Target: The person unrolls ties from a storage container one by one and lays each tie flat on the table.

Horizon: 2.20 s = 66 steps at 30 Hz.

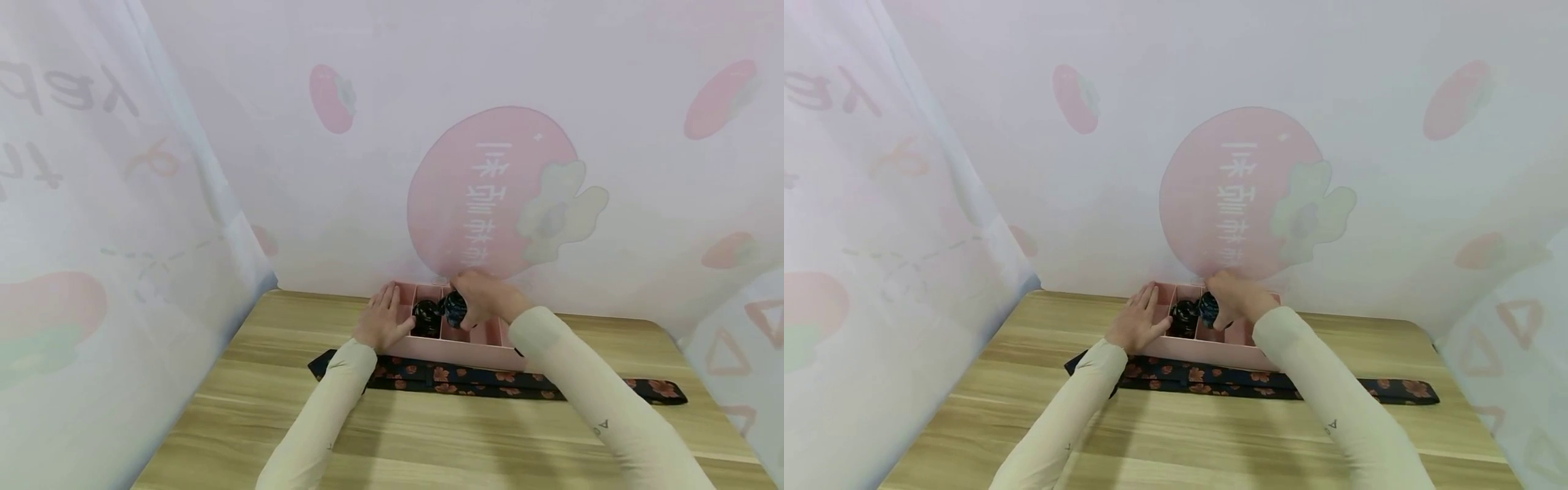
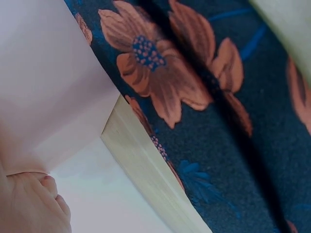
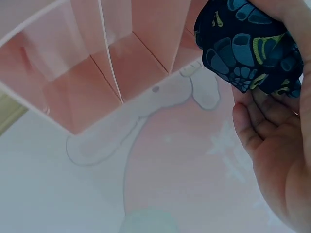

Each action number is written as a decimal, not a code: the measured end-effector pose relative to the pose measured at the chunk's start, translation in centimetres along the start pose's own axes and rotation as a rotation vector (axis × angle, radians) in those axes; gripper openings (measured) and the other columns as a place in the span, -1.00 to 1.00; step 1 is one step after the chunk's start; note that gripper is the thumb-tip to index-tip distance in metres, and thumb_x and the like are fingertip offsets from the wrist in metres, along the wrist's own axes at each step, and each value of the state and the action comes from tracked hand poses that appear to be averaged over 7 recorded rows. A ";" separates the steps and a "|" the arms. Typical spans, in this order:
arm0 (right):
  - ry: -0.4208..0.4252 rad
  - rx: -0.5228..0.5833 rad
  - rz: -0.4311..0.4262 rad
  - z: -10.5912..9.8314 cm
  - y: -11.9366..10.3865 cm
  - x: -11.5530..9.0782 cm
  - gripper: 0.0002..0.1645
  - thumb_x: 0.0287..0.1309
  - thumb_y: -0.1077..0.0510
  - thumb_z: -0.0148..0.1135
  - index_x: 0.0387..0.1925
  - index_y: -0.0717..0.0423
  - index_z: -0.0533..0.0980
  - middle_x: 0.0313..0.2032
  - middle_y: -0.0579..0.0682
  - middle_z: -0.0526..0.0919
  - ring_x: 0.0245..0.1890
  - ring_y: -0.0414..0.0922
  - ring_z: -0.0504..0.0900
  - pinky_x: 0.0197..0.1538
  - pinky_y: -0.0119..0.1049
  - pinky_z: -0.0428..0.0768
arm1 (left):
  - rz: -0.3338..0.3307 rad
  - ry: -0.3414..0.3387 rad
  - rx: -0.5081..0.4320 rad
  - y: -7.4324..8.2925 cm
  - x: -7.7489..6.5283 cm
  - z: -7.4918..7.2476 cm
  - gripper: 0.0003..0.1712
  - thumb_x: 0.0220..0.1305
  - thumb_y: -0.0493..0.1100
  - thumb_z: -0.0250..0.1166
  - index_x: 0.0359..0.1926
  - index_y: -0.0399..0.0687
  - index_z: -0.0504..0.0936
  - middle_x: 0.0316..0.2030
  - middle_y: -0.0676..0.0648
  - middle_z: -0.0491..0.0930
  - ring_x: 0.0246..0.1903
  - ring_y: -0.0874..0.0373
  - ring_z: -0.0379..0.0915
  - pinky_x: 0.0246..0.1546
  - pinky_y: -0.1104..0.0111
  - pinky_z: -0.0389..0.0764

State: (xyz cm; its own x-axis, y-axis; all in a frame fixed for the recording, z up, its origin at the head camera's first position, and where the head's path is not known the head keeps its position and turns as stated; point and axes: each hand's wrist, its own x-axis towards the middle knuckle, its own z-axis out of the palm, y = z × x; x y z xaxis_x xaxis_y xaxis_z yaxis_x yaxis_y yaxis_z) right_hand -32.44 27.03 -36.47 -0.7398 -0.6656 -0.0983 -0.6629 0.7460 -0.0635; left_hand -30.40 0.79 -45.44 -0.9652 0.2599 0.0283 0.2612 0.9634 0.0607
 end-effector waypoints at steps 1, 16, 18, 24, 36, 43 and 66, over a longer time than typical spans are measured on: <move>0.012 0.009 -0.009 -0.2 0.1 -0.2 -0.03 -0.01 -0.17 0.68 0.31 0.22 0.46 0.11 0.15 0.63 0.09 0.06 0.62 0.17 0.00 0.68 | 0.001 -0.004 -0.001 0.0 0.0 0.0 0.06 0.52 0.42 -0.21 0.70 -0.21 -0.15 0.71 -0.20 -0.18 0.71 -0.10 -0.26 0.69 0.02 -0.04; 0.090 0.090 -0.134 -2.1 -0.3 -2.9 -0.06 -0.12 -0.15 0.69 0.23 0.21 0.51 0.03 0.04 0.68 -0.06 -0.07 0.63 0.06 -0.11 0.71 | 0.048 0.030 0.025 -1.4 1.0 -0.4 0.03 0.55 0.37 -0.16 0.67 -0.30 -0.07 0.69 -0.29 -0.10 0.69 -0.19 -0.16 0.67 -0.03 0.00; 0.061 0.113 -0.135 -1.8 -0.5 -3.2 0.00 -0.10 -0.18 0.68 0.30 0.20 0.48 0.08 0.03 0.67 -0.03 -0.09 0.63 0.10 -0.09 0.70 | 0.062 0.045 0.036 -1.5 0.9 -0.6 0.00 0.56 0.32 -0.13 0.66 -0.33 -0.02 0.67 -0.31 -0.04 0.67 -0.21 -0.10 0.67 -0.03 0.03; -0.002 0.196 -0.180 -0.5 -1.5 -4.1 -0.09 -0.04 -0.20 0.65 0.25 0.16 0.51 0.08 -0.02 0.67 -0.03 -0.14 0.64 0.07 -0.14 0.69 | 0.202 0.185 0.154 -0.9 0.5 -1.8 -0.25 0.57 0.06 0.09 0.53 -0.39 0.27 0.50 -0.34 0.37 0.53 -0.19 0.29 0.59 0.02 0.26; -0.141 0.385 -0.148 2.2 -4.1 -5.5 0.14 -0.07 -0.30 0.67 0.45 0.11 0.42 0.39 0.00 0.55 0.36 -0.04 0.55 0.37 -0.02 0.58 | 0.377 0.117 -0.275 0.5 -6.9 -3.5 -0.50 0.53 -0.10 0.18 0.39 -0.18 0.54 0.24 -0.17 0.68 -0.06 0.02 0.74 0.01 0.09 0.74; -0.177 0.478 -0.244 4.2 -4.6 -5.4 -0.10 -0.11 -0.23 0.67 0.25 -0.03 0.54 0.06 -0.18 0.65 -0.01 -0.31 0.62 0.09 -0.31 0.66 | 0.348 -0.187 -0.672 1.0 -10.8 -2.4 -0.52 0.47 -0.04 0.26 0.31 -0.09 0.60 0.21 -0.02 0.68 0.21 0.12 0.65 0.27 0.19 0.64; -0.290 0.619 -0.227 10.0 -4.4 -3.9 -0.19 -0.10 -0.22 0.69 0.21 -0.13 0.61 -0.04 -0.35 0.67 -0.05 -0.40 0.63 0.12 -0.42 0.62 | 0.148 -0.361 -1.049 2.0 -13.2 2.0 -0.67 0.41 -0.09 0.40 0.09 -0.14 0.66 -0.05 -0.06 0.74 -0.04 0.19 0.70 0.04 0.39 0.70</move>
State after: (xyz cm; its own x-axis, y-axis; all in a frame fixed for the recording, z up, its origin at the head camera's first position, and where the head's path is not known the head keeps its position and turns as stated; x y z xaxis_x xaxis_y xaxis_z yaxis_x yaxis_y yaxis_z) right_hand -25.45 26.54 -45.69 -0.4739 -0.8380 -0.2705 -0.5456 0.5206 -0.6567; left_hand -17.20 -0.57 -47.69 -0.8263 0.5350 -0.1761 0.0892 0.4330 0.8970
